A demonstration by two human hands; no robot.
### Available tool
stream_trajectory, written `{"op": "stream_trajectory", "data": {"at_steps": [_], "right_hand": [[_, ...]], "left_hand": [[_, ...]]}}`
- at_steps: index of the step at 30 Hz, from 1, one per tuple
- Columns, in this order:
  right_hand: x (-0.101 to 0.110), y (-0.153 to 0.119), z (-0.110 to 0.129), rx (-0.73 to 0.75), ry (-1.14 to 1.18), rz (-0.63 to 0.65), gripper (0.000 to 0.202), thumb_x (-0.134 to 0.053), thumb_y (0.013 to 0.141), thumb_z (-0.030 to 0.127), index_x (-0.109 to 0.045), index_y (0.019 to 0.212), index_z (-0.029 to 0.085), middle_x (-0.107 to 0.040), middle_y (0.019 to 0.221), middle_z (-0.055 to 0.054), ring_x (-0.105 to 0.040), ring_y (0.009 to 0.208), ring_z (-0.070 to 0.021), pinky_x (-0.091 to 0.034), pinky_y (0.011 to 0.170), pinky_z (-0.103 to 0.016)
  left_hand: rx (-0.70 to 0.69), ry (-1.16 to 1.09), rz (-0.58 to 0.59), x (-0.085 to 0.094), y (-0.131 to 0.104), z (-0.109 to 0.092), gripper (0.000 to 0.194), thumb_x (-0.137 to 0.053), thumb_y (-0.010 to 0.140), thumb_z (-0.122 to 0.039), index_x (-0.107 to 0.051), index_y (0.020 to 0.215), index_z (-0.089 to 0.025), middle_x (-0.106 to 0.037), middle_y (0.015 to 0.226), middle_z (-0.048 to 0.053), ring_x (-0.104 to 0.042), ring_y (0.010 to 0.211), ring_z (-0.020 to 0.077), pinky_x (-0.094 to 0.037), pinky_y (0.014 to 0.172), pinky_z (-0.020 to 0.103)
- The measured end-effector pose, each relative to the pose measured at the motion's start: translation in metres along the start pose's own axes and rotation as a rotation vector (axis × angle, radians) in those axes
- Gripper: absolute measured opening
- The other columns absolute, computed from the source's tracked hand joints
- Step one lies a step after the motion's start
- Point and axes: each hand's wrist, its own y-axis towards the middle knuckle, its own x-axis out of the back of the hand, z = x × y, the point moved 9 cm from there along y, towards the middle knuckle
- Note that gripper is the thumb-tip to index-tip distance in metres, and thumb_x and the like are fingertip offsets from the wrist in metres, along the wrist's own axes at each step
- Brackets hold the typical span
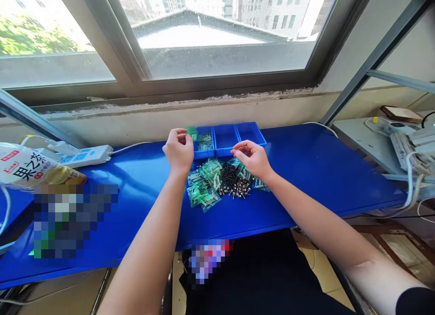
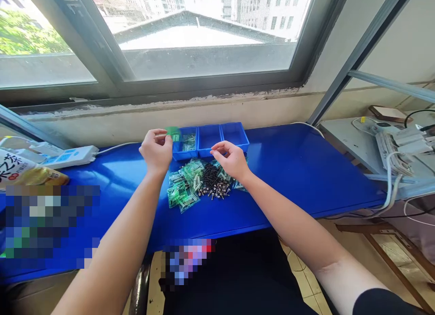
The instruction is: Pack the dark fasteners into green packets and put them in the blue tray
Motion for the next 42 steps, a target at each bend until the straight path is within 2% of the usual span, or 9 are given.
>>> {"op": "stream_trajectory", "data": {"at_steps": [6,10,18,21,28,32,35,38,42], "right_hand": [[0.002,0.0,0.002,0.008,0.01,-0.006,0.021,-0.07,0.086,0.04,-0.069,0.095,0.021,-0.076,0.092,-0.007,-0.071,0.087,-0.0207,-0.054,0.069,-0.033],[0.001,-0.001,0.004,0.009,-0.003,-0.006,0.02,-0.07,0.087,0.041,-0.069,0.095,0.022,-0.076,0.092,-0.006,-0.071,0.085,-0.0203,-0.054,0.069,-0.034],[0.0,-0.004,0.015,0.047,-0.025,-0.005,0.016,-0.07,0.087,0.038,-0.07,0.093,0.024,-0.077,0.091,-0.005,-0.07,0.084,-0.02,-0.053,0.069,-0.035],[0.001,-0.004,0.017,0.051,-0.018,-0.008,0.015,-0.069,0.087,0.037,-0.07,0.093,0.024,-0.076,0.09,-0.005,-0.07,0.083,-0.0197,-0.053,0.068,-0.034],[0.0,-0.005,0.017,0.05,-0.009,0.006,0.016,-0.07,0.087,0.038,-0.07,0.094,0.024,-0.076,0.091,-0.005,-0.07,0.083,-0.0196,-0.054,0.069,-0.034],[0.0,-0.005,0.018,0.052,-0.007,0.008,0.014,-0.07,0.087,0.036,-0.07,0.093,0.024,-0.077,0.091,-0.005,-0.07,0.084,-0.0196,-0.054,0.068,-0.034],[0.0,-0.004,0.017,0.055,-0.026,0.012,0.014,-0.07,0.087,0.036,-0.071,0.093,0.023,-0.076,0.09,-0.005,-0.069,0.081,-0.0187,-0.054,0.067,-0.033],[-0.002,-0.005,0.017,0.077,-0.085,0.028,0.015,-0.069,0.088,0.036,-0.072,0.094,0.022,-0.075,0.09,-0.004,-0.068,0.08,-0.0181,-0.054,0.067,-0.031],[-0.006,-0.005,0.017,0.11,-0.171,0.079,0.016,-0.065,0.09,0.034,-0.072,0.097,0.022,-0.075,0.092,-0.004,-0.068,0.079,-0.0174,-0.054,0.068,-0.03]], "left_hand": [[0.018,0.129,0.198,-0.043,0.027,0.011,0.018,-0.061,0.083,-0.02,-0.068,0.099,-0.022,-0.077,0.086,0.005,-0.073,0.084,0.0236,-0.053,0.086,0.036],[0.017,0.257,0.29,-0.065,0.035,0.008,0.022,-0.061,0.08,-0.016,-0.069,0.1,-0.022,-0.077,0.087,0.008,-0.071,0.092,0.0288,-0.051,0.089,0.042],[-0.008,0.54,0.318,-0.084,0.042,-0.007,0.013,-0.06,0.081,-0.014,-0.071,0.088,-0.016,-0.074,0.096,0.02,-0.068,0.101,0.0402,-0.045,0.093,0.055],[-0.046,0.628,0.318,-0.089,0.043,-0.007,0.012,-0.058,0.082,-0.013,-0.07,0.084,-0.014,-0.074,0.089,0.02,-0.069,0.1,0.0387,-0.039,0.098,0.056],[-0.205,0.717,0.428,-0.108,0.041,-0.002,0.014,-0.064,0.079,-0.015,-0.061,0.065,-0.018,-0.07,0.075,0.014,-0.069,0.099,0.0372,-0.025,0.11,0.059],[-0.226,0.758,0.447,-0.11,0.043,0.0,0.016,-0.066,0.074,-0.012,-0.06,0.06,-0.017,-0.069,0.072,0.016,-0.068,0.097,0.0366,-0.025,0.109,0.056],[-0.232,0.734,0.41,-0.104,0.045,-0.005,0.017,-0.062,0.08,-0.018,-0.062,0.063,-0.017,-0.068,0.073,0.016,-0.066,0.097,0.0372,-0.028,0.106,0.057],[-0.238,0.663,0.302,-0.086,0.045,-0.018,0.024,-0.054,0.086,-0.025,-0.061,0.065,-0.018,-0.067,0.072,0.014,-0.064,0.091,0.0343,-0.034,0.098,0.054],[-0.249,0.443,0.206,-0.053,0.029,-0.036,0.034,-0.052,0.091,-0.03,-0.047,0.058,-0.021,-0.055,0.059,0.004,-0.053,0.065,0.0203,-0.037,0.075,0.037]]}}
